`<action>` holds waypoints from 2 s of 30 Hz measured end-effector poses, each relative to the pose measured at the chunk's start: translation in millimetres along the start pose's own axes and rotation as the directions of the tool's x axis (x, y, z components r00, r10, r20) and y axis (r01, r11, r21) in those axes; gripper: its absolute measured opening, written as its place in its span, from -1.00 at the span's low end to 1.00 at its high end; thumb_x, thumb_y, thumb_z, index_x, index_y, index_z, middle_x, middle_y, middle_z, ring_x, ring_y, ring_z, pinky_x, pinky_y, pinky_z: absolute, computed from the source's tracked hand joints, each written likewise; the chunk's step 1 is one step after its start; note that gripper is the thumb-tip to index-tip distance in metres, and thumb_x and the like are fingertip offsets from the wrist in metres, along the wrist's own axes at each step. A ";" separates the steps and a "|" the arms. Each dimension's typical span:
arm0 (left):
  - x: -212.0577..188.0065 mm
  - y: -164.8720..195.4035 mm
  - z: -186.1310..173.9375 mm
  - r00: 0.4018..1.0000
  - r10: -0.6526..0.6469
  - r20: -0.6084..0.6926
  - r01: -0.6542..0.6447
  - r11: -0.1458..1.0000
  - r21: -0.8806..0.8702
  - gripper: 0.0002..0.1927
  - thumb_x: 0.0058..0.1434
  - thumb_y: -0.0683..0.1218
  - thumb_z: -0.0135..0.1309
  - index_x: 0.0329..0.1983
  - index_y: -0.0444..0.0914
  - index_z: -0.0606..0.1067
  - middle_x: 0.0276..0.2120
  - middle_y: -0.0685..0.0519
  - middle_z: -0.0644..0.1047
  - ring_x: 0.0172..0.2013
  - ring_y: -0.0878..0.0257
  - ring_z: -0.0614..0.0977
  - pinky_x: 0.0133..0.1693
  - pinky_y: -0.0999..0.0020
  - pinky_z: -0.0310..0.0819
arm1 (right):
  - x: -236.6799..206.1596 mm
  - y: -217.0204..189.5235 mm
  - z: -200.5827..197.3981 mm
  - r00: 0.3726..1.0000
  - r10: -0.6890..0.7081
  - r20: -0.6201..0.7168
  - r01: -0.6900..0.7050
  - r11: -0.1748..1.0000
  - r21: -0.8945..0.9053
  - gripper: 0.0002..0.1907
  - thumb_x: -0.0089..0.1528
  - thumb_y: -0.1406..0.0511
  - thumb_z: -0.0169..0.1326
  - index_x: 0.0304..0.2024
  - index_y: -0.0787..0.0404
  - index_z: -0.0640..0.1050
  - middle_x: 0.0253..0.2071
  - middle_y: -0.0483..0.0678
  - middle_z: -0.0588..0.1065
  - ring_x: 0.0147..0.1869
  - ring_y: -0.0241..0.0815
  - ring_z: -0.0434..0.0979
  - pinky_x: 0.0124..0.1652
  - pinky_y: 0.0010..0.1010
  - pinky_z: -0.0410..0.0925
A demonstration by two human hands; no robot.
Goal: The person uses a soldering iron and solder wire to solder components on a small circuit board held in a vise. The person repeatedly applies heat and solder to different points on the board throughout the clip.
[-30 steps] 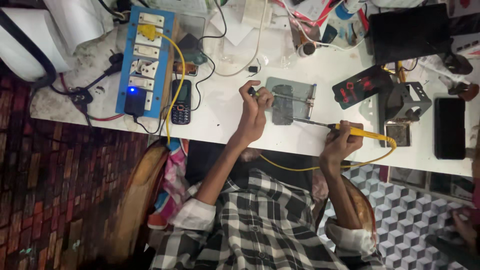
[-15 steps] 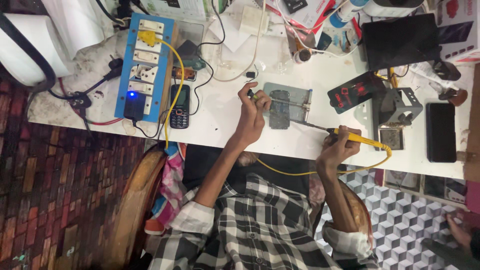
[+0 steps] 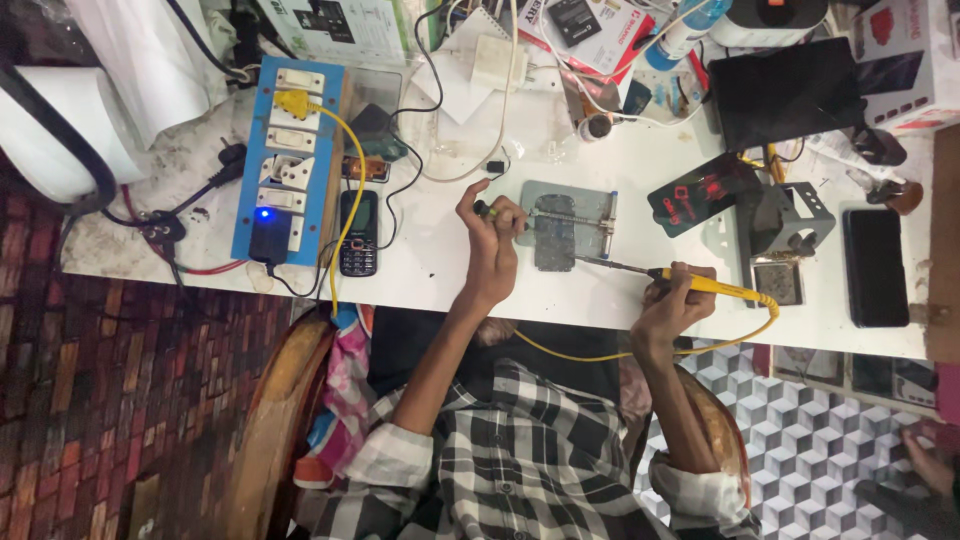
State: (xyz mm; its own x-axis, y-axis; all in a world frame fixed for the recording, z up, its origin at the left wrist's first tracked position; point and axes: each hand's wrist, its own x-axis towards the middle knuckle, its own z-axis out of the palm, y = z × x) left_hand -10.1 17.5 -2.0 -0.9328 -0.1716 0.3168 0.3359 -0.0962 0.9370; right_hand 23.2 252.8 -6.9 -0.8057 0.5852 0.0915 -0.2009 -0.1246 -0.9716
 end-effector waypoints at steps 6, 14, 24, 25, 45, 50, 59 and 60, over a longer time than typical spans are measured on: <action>0.6 2.2 0.8 0.999 -0.002 0.037 0.000 0.999 0.041 -0.62 0.63 -0.04 -0.37 0.37 -0.27 -0.09 -0.33 0.03 0.35 -0.28 0.28 0.33 -0.01 0.34 0.32 | 0.3 3.3 -1.8 1.000 -0.018 0.021 0.018 1.000 -0.007 -0.83 0.42 0.38 0.00 -0.28 0.21 0.33 -0.54 -0.16 0.29 -0.63 -0.44 0.16 -0.62 -0.56 0.07; 0.2 1.3 -0.1 0.999 0.002 0.041 -0.001 1.000 -0.016 -0.60 0.63 -0.05 -0.37 0.39 -0.23 -0.13 -0.31 0.02 0.35 -0.27 0.28 0.33 -0.01 0.31 0.32 | -3.3 -5.3 3.9 0.998 -0.010 0.060 0.009 1.000 0.013 -0.80 0.43 0.36 0.00 -0.29 0.19 0.31 -0.57 -0.17 0.28 -0.64 -0.45 0.16 -0.63 -0.58 0.07; -5.1 -9.7 0.8 0.981 -0.005 0.193 0.006 1.000 -0.006 -0.53 0.61 -0.05 -0.37 0.42 -0.25 -0.22 -0.28 0.00 0.35 -0.27 0.27 0.35 0.00 0.30 0.36 | -4.8 -7.7 8.1 0.999 0.044 0.009 -0.044 0.999 -0.022 -0.78 0.40 0.36 0.02 -0.33 0.17 0.30 -0.60 -0.19 0.26 -0.65 -0.45 0.18 -0.63 -0.57 0.07; -5.4 -10.0 0.8 0.983 0.001 0.184 -0.002 1.000 0.006 -0.53 0.62 -0.05 -0.38 0.42 -0.27 -0.21 -0.28 0.00 0.34 -0.26 0.26 0.34 0.03 0.29 0.35 | -4.6 -7.4 8.1 0.999 0.050 0.000 -0.050 0.998 -0.024 -0.78 0.39 0.36 0.02 -0.34 0.17 0.30 -0.61 -0.19 0.26 -0.65 -0.44 0.18 -0.64 -0.56 0.07; -3.2 9.0 -0.8 0.965 0.181 0.188 -0.231 0.928 0.293 -0.72 0.49 -0.31 -0.31 0.13 -0.32 -0.08 -0.35 -0.05 0.40 -0.35 0.14 0.45 0.05 0.20 0.33 | -8.0 -4.1 8.1 0.999 -0.038 -0.018 0.037 0.997 -0.074 -0.91 0.41 0.36 -0.03 -0.21 0.20 0.37 -0.49 -0.22 0.30 -0.50 -0.51 0.12 -0.50 -0.61 0.00; -8.7 8.4 -2.6 0.949 0.240 0.204 -0.292 0.914 0.281 -0.68 0.42 -0.38 -0.29 0.10 -0.32 -0.08 -0.32 -0.09 0.41 -0.34 0.11 0.44 -0.05 0.22 0.37 | -11.1 -1.9 4.4 0.997 -0.076 -0.010 0.075 0.990 -0.121 -0.88 0.45 0.33 -0.01 -0.19 0.20 0.36 -0.48 -0.23 0.28 -0.47 -0.51 0.14 -0.47 -0.59 0.05; -8.3 0.0 1.7 0.969 0.203 0.143 -0.228 0.956 0.187 -0.69 0.40 -0.38 -0.31 0.09 -0.31 -0.06 -0.33 -0.08 0.41 -0.36 0.14 0.45 -0.15 0.24 0.42 | 9.8 4.3 -10.9 0.996 0.038 -0.079 -0.027 0.990 0.141 -0.87 0.42 0.29 0.00 -0.10 0.09 0.30 -0.49 -0.26 0.19 -0.52 -0.48 0.09 -0.52 -0.58 0.00; -9.2 -2.0 1.6 0.970 0.199 0.140 -0.220 0.962 0.160 -0.70 0.41 -0.36 -0.31 0.10 -0.32 -0.06 -0.33 -0.08 0.41 -0.36 0.13 0.45 -0.16 0.25 0.43 | 12.0 6.6 -12.6 0.999 0.012 -0.048 -0.006 0.992 0.127 -0.87 0.43 0.29 0.00 -0.11 0.10 0.30 -0.49 -0.25 0.18 -0.52 -0.47 0.09 -0.51 -0.58 0.01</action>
State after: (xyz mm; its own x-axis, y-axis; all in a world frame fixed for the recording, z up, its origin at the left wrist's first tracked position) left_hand -2.4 20.8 -6.5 -0.8563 -0.0479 0.5142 0.5079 0.1024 0.8553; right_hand 19.2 269.1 -15.0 -0.7806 0.6212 0.0690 -0.2653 -0.2294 -0.9365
